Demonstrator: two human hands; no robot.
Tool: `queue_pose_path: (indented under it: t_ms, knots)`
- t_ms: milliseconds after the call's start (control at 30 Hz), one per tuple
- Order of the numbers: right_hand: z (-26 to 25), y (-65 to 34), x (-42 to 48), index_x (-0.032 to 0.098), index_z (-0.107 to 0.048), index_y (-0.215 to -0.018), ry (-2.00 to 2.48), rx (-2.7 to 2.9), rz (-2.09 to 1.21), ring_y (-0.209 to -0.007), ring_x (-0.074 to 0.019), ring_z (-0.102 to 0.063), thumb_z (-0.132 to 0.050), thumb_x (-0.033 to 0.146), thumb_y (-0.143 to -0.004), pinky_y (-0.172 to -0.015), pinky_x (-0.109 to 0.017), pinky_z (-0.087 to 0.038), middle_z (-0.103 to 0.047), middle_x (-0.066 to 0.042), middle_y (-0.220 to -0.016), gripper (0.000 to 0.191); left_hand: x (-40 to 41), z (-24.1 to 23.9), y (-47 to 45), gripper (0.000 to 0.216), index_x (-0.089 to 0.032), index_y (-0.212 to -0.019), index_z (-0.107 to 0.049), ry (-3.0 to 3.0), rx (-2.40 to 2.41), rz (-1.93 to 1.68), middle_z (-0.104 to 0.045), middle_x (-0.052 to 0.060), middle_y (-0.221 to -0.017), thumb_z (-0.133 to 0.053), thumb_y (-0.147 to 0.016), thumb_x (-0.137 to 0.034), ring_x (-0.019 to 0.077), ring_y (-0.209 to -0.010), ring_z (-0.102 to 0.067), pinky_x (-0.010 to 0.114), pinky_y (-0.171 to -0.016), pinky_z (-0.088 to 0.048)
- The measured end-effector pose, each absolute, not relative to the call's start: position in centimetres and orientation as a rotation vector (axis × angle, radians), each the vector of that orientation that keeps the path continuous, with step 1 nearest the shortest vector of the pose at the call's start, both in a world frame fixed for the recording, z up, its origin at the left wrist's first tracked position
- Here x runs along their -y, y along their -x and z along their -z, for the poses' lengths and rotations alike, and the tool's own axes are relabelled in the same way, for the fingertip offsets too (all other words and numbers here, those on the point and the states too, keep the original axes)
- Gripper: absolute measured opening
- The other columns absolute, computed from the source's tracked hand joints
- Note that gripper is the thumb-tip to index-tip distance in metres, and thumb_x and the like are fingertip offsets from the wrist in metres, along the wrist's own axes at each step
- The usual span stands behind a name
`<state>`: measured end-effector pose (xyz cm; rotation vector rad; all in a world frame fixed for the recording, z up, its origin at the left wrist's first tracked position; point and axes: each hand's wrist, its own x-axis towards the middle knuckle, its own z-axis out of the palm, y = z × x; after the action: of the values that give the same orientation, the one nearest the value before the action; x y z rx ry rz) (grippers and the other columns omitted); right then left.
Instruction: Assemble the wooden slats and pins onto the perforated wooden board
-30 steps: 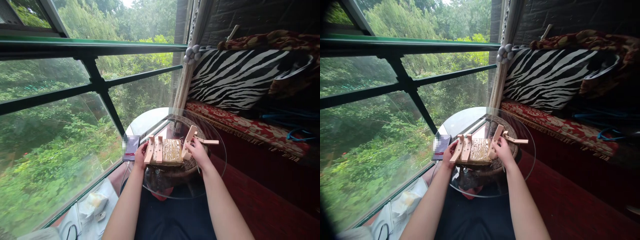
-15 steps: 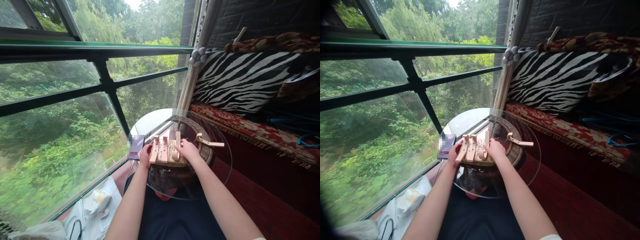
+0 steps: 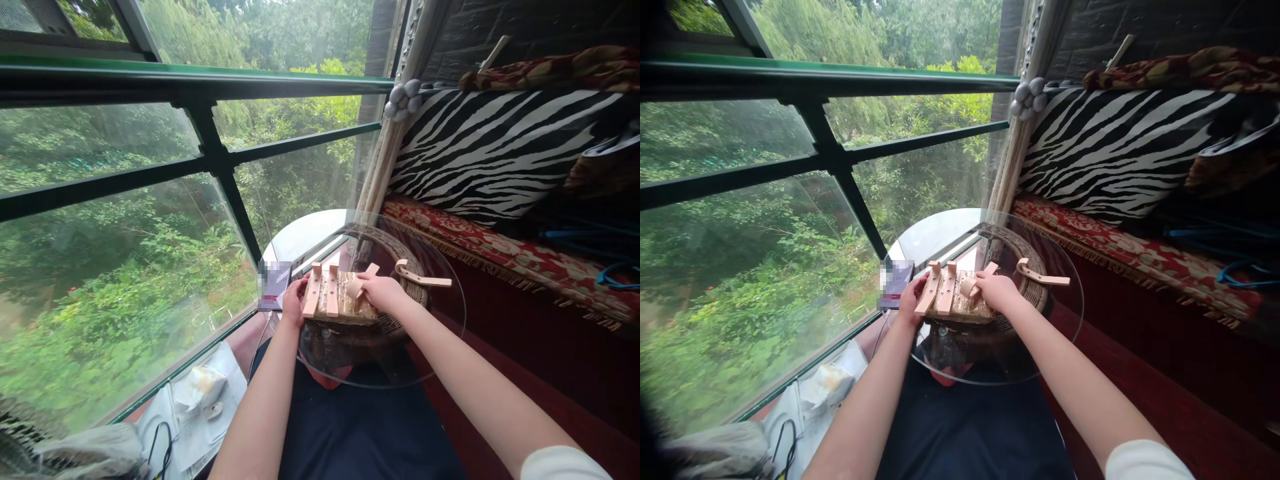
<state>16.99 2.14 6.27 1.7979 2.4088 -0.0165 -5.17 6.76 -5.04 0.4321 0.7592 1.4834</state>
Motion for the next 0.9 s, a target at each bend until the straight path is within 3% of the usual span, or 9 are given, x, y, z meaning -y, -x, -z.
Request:
queue_pose_path:
  t_ms: [167,367,467,567,633,700,800,900]
  knots:
    - [-7.6,-16.3,-1.2,0.024,-0.063,-0.106,-1.909,-2.296,0.026,-0.088,-0.0214,-0.064,-0.041,0.029,-0.088,-0.067,-0.029,-0.044,-0.065,-0.008,-0.111,0.029,-6.9,5.3,5.3,0.01,-0.015,-0.07,-0.067,-0.446,-0.773,-1.48,-0.072,0.007,-0.096,-0.06,-0.075,-0.019,0.0203,-0.101,-0.064,0.037,-0.099,-0.044]
    - [-9.2,-15.3,-0.8,0.015,-0.064,-0.087,-2.029,-2.067,0.254,-0.084,-0.0262,-0.064,-0.049,0.031,-0.083,-0.067,-0.031,-0.044,-0.067,-0.015,-0.089,0.023,-6.9,5.3,5.3,0.01,-0.013,-0.069,-0.066,-0.417,-0.768,-1.501,-0.073,0.009,-0.093,-0.061,-0.074,-0.02,0.0217,-0.102,-0.064,0.038,-0.099,-0.044]
    - [-8.6,-15.4,-0.7,0.014,-0.061,-0.07,-2.21,-2.077,0.667,-0.064,-0.0196,-0.062,-0.05,0.03,-0.082,-0.055,-0.026,-0.042,-0.065,-0.011,-0.073,0.023,-6.9,5.4,5.2,0.01,-0.013,-0.07,-0.067,-0.417,-0.767,-1.497,-0.073,0.01,-0.093,-0.061,-0.074,-0.02,0.0226,-0.105,-0.063,0.038,-0.099,-0.044]
    - [-7.7,-15.3,-0.4,0.016,-0.056,-0.064,-2.415,-1.974,1.317,-0.04,-0.0117,-0.048,-0.05,0.029,-0.082,-0.04,-0.023,-0.034,-0.053,-0.001,-0.049,0.022,-7.1,5.6,5.3,0.009,-0.013,-0.07,-0.066,-0.408,-0.775,-1.492,-0.072,0.009,-0.094,-0.062,-0.073,-0.02,0.0228,-0.106,-0.062,0.038,-0.099,-0.044]
    - [-7.0,-14.8,-0.3,0.017,-0.053,-0.064,-2.511,-1.857,1.705,-0.034,-0.0099,-0.042,-0.049,0.03,-0.083,-0.036,-0.022,-0.03,-0.046,0.003,-0.041,0.023,-7.2,5.7,5.3,0.008,-0.014,-0.071,-0.066,-0.406,-0.778,-1.488,-0.072,0.009,-0.094,-0.063,-0.073,-0.021,0.0225,-0.106,-0.062,0.039,-0.099,-0.044]
    - [-6.3,-14.1,-0.2,0.017,-0.05,-0.064,-2.557,-1.736,1.954,-0.033,-0.0097,-0.042,-0.048,0.03,-0.085,-0.035,-0.021,-0.029,-0.048,0.002,-0.041,0.024,-7.2,5.9,5.4,0.008,-0.014,-0.072,-0.066,-0.411,-0.782,-1.485,-0.072,0.008,-0.095,-0.063,-0.073,-0.021,0.0224,-0.106,-0.062,0.039,-0.1,-0.044]
    - [-5.7,-13.0,-0.6,0.017,-0.049,-0.063,-2.579,-1.67,1.944,-0.037,-0.0107,-0.049,-0.043,0.029,-0.087,-0.036,-0.021,-0.032,-0.055,-0.002,-0.048,0.027,-7.2,6.0,5.4,0.008,-0.014,-0.072,-0.066,-0.409,-0.786,-1.488,-0.072,0.009,-0.094,-0.063,-0.073,-0.021,0.0224,-0.107,-0.061,0.038,-0.1,-0.043]
    - [-5.7,-12.5,-1.3,0.016,-0.053,-0.065,-2.505,-1.784,1.583,-0.037,-0.0121,-0.051,-0.04,0.03,-0.088,-0.041,-0.023,-0.037,-0.056,-0.003,-0.048,0.03,-7.2,5.9,5.4,0.008,-0.013,-0.072,-0.066,-0.398,-0.773,-1.488,-0.073,0.008,-0.094,-0.063,-0.073,-0.02,0.0221,-0.105,-0.063,0.038,-0.099,-0.044]
